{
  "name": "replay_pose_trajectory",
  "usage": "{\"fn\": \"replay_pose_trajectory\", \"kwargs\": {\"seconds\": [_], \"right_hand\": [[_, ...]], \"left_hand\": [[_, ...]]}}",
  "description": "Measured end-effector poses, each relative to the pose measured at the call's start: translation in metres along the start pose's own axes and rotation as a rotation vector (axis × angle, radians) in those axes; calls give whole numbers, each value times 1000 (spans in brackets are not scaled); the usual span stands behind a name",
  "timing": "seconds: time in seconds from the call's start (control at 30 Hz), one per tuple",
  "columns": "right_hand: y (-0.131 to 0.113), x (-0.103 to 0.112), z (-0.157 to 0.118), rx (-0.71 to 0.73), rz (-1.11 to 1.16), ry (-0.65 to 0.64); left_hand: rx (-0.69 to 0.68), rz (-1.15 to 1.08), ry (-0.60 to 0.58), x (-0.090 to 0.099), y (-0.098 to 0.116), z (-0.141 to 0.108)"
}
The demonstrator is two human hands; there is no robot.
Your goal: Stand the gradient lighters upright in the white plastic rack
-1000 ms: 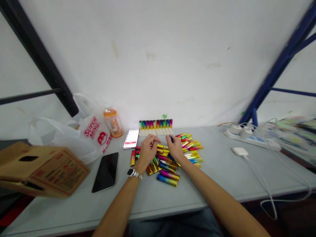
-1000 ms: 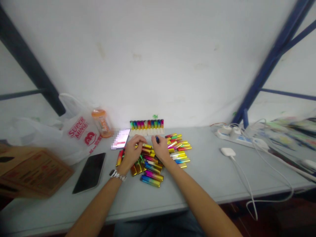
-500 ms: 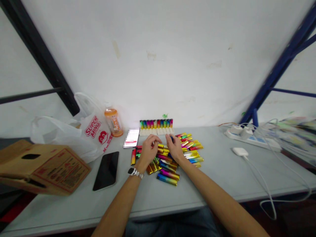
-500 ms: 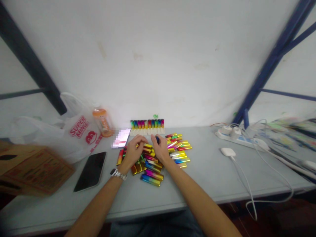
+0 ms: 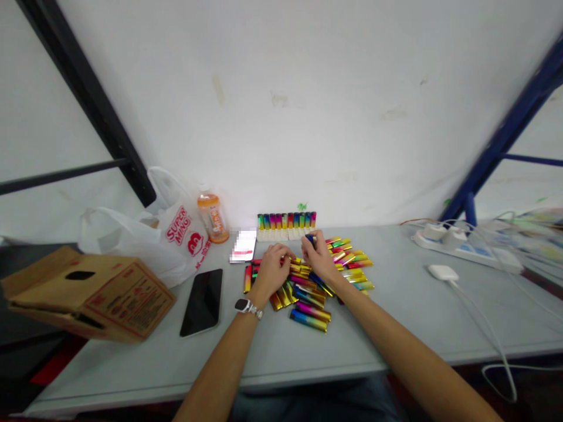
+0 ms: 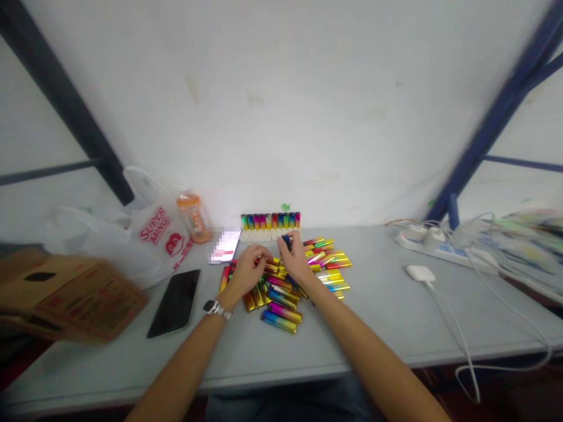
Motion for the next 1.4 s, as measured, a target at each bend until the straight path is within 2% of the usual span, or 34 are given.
{"fn": "replay_pose_trajectory", "kwargs": {"seconds": [0.1, 0.23, 0.3, 0.43, 0.63, 0.77, 0.9, 1.0, 1.13, 1.27, 1.33, 1.4], "right_hand": [[-2, -9, 20, 55, -63, -72], [-18, -19, 61, 227, -359, -86], [-16, -26, 85, 223, -464, -98], [-7, -43, 122, 203, -527, -127], [2, -64, 142, 265, -588, -146], [10, -71, 152, 249, -636, -165], [7, -79, 148, 266, -815, -209], [-1, -78, 135, 300, -1007, -174], [4, -76, 116, 240, -1163, -194], [12, -70, 101, 154, -1117, -209], [8, -67, 90, 160, -1018, -217], [3, -68, 75, 190, -924, -287]], "left_hand": [[4, 22, -39, 1, -6, -3], [11, 7, -34, 4, -15, -6], [23, -2, -26, 5, -20, -7], [52, 31, 1, 9, -27, -11], [92, 131, -40, 5, -36, -16], [90, 166, -63, 4, -37, -16], [91, 177, -73, 3, -38, -15], [85, 167, -70, 4, -39, -15], [79, 117, -71, 6, -37, -16], [72, 60, -96, 8, -35, -17], [61, 28, -100, 8, -35, -16], [64, -12, -104, 6, -38, -16]]}}
Point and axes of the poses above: each hand's wrist, its own z-axis towards the middle knuckle, its own x-axis out of the back of the hand, y = z × x, the point moved 10 cm from there along z, towards the middle knuckle, and after that the axes turned 4 degrees about -x, right-handed, at the moved point
